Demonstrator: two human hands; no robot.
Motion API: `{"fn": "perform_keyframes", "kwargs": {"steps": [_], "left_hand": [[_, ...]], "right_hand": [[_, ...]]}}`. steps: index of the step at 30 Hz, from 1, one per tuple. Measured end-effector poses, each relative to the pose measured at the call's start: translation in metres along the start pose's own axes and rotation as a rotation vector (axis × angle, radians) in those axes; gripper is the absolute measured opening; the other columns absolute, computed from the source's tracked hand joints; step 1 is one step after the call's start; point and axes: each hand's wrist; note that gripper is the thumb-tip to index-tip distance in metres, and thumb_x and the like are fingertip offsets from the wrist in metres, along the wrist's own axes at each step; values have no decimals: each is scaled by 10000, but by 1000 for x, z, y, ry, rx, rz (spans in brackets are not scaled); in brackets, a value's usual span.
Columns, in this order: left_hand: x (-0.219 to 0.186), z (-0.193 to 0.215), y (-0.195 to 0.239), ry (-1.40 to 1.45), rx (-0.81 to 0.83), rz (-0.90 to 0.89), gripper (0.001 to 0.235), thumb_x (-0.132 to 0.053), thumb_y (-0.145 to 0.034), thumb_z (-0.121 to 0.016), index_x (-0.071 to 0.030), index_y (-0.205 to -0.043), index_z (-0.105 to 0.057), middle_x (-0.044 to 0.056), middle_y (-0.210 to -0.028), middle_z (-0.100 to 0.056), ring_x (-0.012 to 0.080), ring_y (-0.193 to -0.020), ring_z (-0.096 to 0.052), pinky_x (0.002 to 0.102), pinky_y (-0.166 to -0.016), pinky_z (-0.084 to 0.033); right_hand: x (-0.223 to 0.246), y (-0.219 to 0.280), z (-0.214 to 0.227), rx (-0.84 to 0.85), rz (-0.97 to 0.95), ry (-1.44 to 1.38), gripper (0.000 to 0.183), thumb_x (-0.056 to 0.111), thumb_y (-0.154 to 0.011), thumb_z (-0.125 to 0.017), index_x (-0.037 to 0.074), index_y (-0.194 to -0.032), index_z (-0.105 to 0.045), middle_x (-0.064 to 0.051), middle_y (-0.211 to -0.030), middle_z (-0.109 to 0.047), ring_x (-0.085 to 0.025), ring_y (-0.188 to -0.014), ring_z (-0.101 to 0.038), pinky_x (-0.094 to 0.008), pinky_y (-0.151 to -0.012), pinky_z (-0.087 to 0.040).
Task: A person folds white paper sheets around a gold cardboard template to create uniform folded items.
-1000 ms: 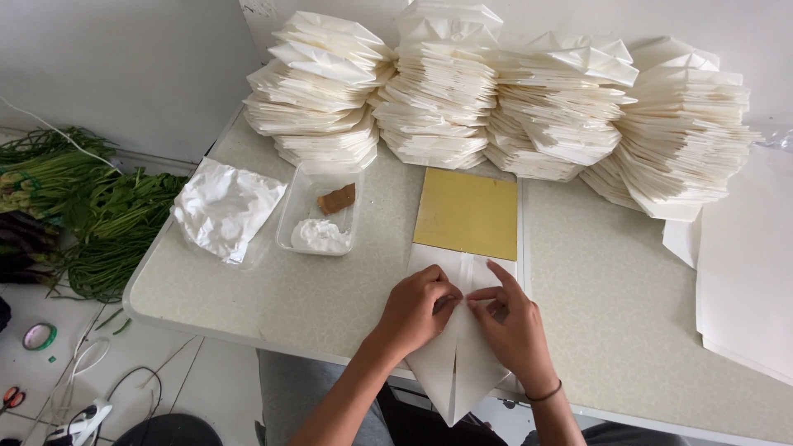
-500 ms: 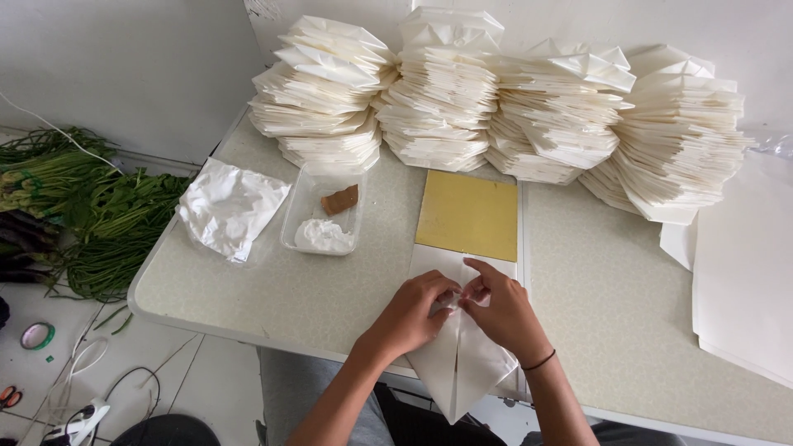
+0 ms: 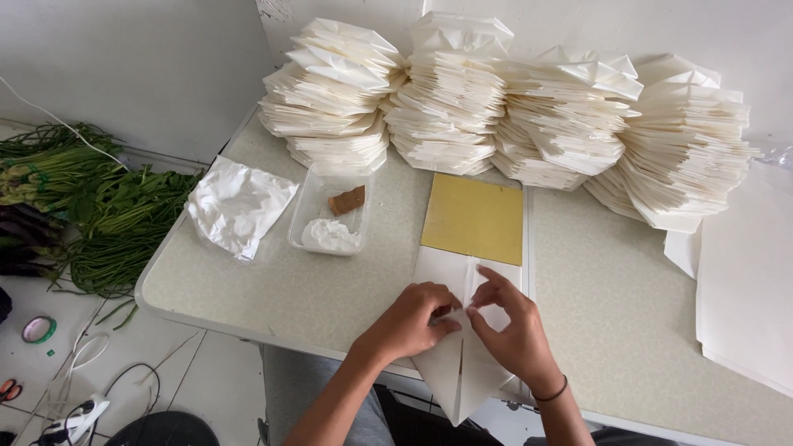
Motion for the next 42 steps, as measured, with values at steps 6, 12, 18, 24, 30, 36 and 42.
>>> {"fn": "perform_keyframes", "kwargs": {"steps": [6, 12, 18, 24, 30, 36, 42], "left_hand": [[12, -14, -4, -58, -100, -43, 74, -75, -877, -785, -75, -871, -711, 40, -748, -675, 198, -697, -605, 344, -674, -482], [3, -10, -2, -37, -122, 9, 73, -119, -938, -722, -52, -914, -709, 62, -787, -707, 202, -687, -640, 338, -647, -505], [-4, 6, 8, -134, -18, 95, 117, -89, -883, -752, -46, -993, -753, 58, -875, -756, 213, -769, -698, 332, -696, -535], [1, -2, 9, -55, -125, 149, 76, -100, -916, -708, -65, -875, -762, 45, -859, -776, 199, -765, -720, 314, -703, -553], [3, -12, 4, -50, -242, 175, 107, -73, -919, -664, -86, -851, -745, 0, -825, -780, 155, -717, -706, 288, -664, -543], [4, 6, 13, 0, -81, 114, 84, -69, -903, -735, -49, -977, -770, 53, -895, -748, 169, -778, -697, 280, -728, -569], [9, 11, 21, -78, -48, -139, 115, 6, -901, -717, -53, -948, -803, 54, -897, -732, 186, -809, -713, 290, -739, -587]], "right_hand": [[9, -1, 22, 265, -349, -19, 797, 136, -817, -784, 224, -1534, -447, -6, -1054, -744, -156, -907, -709, -301, -909, -585], [21, -5, 21, 212, -533, -85, 680, 63, -805, -805, 211, -1439, -609, -23, -830, -753, -134, -789, -691, -267, -817, -575], [-4, 12, 9, 66, -421, -127, 534, 80, -758, -856, 156, -1272, -733, -13, -795, -805, -112, -745, -726, -241, -775, -594], [0, 9, 24, 220, -424, -140, 595, 72, -804, -812, 164, -1375, -673, 9, -892, -794, -107, -816, -691, -253, -831, -580], [-1, 7, 19, 140, -472, -198, 487, 42, -817, -796, 117, -1293, -729, -23, -826, -756, -129, -754, -675, -248, -771, -583], [-9, 18, 12, 67, -405, -213, 480, 19, -790, -794, 113, -1259, -752, -32, -893, -843, -121, -854, -774, -233, -889, -614], [-14, 22, 16, 136, -85, -114, 473, -21, -774, -742, 149, -1214, -762, 63, -783, -872, -41, -784, -780, -221, -800, -582]]}}
Point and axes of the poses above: each hand's wrist, its own y-axis away from the middle knuckle, its own z-axis out of the back of the hand, x = y × z
